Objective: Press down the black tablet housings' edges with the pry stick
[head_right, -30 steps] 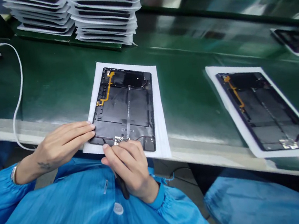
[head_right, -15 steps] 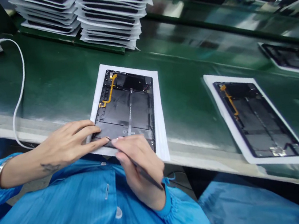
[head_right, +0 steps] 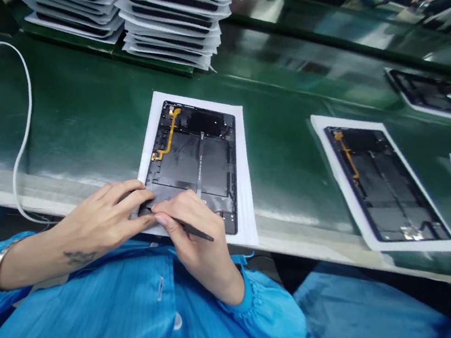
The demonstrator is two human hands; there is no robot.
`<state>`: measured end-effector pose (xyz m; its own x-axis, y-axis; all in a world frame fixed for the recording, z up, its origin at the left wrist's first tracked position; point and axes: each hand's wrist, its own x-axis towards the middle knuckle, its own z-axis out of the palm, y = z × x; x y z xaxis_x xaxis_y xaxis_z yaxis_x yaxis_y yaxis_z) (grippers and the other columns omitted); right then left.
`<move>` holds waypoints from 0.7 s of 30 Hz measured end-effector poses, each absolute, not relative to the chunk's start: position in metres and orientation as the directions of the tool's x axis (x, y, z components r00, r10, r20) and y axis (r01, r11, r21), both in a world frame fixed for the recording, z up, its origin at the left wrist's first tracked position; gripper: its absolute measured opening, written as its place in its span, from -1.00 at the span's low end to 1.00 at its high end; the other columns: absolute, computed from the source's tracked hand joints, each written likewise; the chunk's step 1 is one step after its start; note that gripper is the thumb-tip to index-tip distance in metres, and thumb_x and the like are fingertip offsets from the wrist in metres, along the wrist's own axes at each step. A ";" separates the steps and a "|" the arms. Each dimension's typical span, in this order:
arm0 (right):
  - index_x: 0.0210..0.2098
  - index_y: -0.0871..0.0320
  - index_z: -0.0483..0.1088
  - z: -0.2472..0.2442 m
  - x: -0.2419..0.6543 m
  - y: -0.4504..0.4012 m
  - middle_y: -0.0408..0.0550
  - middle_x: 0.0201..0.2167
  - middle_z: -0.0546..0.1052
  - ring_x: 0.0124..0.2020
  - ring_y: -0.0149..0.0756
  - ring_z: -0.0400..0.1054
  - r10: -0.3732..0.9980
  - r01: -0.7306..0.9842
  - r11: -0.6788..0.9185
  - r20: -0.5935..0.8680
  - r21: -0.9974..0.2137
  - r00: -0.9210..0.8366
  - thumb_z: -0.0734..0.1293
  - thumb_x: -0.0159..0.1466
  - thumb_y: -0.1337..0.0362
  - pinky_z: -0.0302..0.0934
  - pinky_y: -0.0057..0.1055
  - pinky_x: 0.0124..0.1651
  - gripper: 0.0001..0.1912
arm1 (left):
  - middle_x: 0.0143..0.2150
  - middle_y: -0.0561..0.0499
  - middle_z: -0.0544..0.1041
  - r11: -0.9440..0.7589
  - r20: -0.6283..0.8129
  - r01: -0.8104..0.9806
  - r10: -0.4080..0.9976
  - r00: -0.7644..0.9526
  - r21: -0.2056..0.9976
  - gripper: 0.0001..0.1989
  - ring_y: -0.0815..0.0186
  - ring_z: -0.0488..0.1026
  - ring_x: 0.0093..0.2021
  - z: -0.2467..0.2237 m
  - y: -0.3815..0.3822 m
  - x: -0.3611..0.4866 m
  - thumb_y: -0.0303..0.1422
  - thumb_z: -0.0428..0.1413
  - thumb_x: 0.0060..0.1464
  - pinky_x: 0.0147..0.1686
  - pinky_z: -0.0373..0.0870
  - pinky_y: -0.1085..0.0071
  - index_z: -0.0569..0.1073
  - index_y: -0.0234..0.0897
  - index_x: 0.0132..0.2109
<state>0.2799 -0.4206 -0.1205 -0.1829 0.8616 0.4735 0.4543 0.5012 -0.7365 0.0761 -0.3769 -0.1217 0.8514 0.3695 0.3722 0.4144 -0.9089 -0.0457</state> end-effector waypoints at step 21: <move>-0.20 0.16 0.48 -0.112 0.315 -0.432 -0.08 -0.31 0.58 -0.26 -0.32 0.45 0.874 0.505 0.484 0.425 -0.714 -0.236 0.32 0.34 0.51 0.32 -0.32 -0.18 -0.84 | 0.07 -0.09 0.62 -0.930 0.521 0.357 0.348 0.779 0.087 -0.71 0.16 0.54 0.13 -0.136 -0.372 0.059 -0.57 -0.05 0.35 0.02 0.53 0.29 0.49 -0.35 0.08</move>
